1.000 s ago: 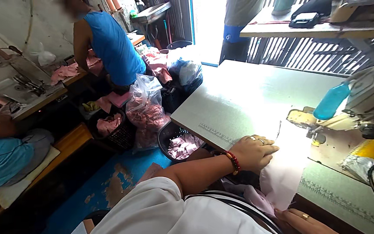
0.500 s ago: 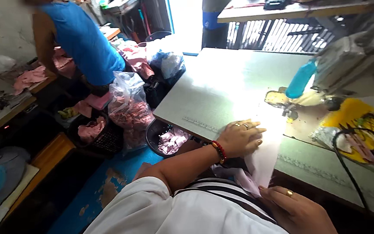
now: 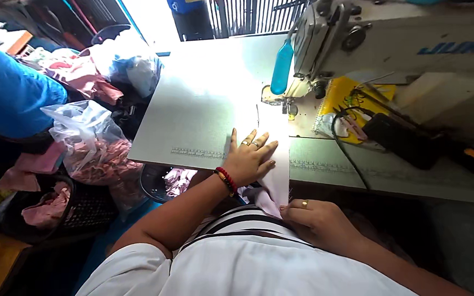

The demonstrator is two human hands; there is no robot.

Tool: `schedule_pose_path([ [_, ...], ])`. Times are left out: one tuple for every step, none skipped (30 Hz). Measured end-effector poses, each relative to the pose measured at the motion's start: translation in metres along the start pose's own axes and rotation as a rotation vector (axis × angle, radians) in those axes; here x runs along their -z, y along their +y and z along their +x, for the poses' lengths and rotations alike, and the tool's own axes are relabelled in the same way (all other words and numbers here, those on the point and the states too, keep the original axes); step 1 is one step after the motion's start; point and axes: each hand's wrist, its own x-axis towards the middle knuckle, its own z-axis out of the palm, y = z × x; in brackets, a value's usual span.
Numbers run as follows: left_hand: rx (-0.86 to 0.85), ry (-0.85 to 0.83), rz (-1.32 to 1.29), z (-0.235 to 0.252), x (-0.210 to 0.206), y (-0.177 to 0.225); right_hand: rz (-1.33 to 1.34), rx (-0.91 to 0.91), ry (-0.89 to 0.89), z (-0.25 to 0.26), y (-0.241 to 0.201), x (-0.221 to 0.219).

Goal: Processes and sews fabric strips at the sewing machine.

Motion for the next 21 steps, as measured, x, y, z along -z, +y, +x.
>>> schedule_pose_path([
  [-0.009, 0.012, 0.007, 0.001, 0.0, -0.002, -0.015, 0.007, 0.004, 0.002, 0.001, -0.001],
  [-0.013, 0.018, 0.012, 0.002, 0.0, -0.003, -0.035, 0.014, 0.005, 0.004, 0.002, -0.001],
  [-0.013, 0.017, 0.017, 0.003, 0.0, -0.004, -0.066, 0.024, 0.001, 0.006, 0.003, -0.001],
  [-0.014, 0.021, 0.02, 0.005, 0.001, -0.006, -0.1, 0.038, -0.009, 0.008, 0.005, -0.001],
  [-0.011, 0.022, 0.023, 0.007, 0.002, -0.007, -0.135, 0.051, -0.027, 0.011, 0.006, -0.001],
  [-0.012, 0.026, 0.024, 0.011, 0.003, -0.009, -0.165, 0.059, -0.049, 0.015, 0.008, 0.001],
  [-0.013, 0.035, 0.023, 0.015, 0.003, -0.012, -0.181, 0.057, -0.073, 0.018, 0.01, 0.002],
  [-0.012, 0.039, 0.011, 0.02, 0.003, -0.016, -0.186, 0.045, -0.095, 0.022, 0.013, 0.004],
  [-0.006, 0.031, 0.004, 0.027, 0.002, -0.021, -0.18, 0.026, -0.11, 0.027, 0.018, 0.006],
  [0.003, 0.02, 0.004, 0.033, 0.003, -0.026, -0.165, 0.003, -0.115, 0.031, 0.023, 0.007],
  [0.013, 0.017, 0.014, 0.04, 0.005, -0.03, -0.158, -0.013, -0.11, 0.034, 0.028, 0.007],
  [0.034, 0.011, 0.029, 0.046, 0.007, -0.034, -0.167, -0.019, -0.096, 0.037, 0.033, 0.006],
  [0.065, 0.006, 0.037, 0.051, 0.01, -0.037, -0.189, -0.015, -0.075, 0.038, 0.037, 0.004],
  [0.096, 0.015, 0.039, 0.053, 0.013, -0.037, -0.212, -0.003, -0.044, 0.039, 0.04, 0.001],
  [0.114, 0.04, 0.029, 0.052, 0.015, -0.035, -0.23, 0.005, -0.012, 0.039, 0.042, -0.002],
  [0.117, 0.061, 0.0, 0.047, 0.016, -0.029, -0.231, 0.007, 0.019, 0.038, 0.043, -0.005],
  [0.103, 0.073, -0.049, 0.037, 0.016, -0.02, -0.226, 0.006, 0.041, 0.036, 0.043, -0.008],
  [0.08, 0.063, -0.091, 0.023, 0.014, -0.009, -0.223, 0.005, 0.058, 0.033, 0.043, -0.01],
  [0.048, 0.059, -0.084, 0.009, 0.009, -0.001, -0.219, 0.002, 0.068, 0.03, 0.043, -0.011],
  [0.018, 0.05, -0.045, -0.002, 0.001, 0.002, -0.218, 0.002, 0.068, 0.028, 0.044, -0.011],
  [-0.007, 0.047, -0.005, -0.01, -0.006, 0.002, -0.214, 0.011, 0.059, 0.026, 0.045, -0.009],
])
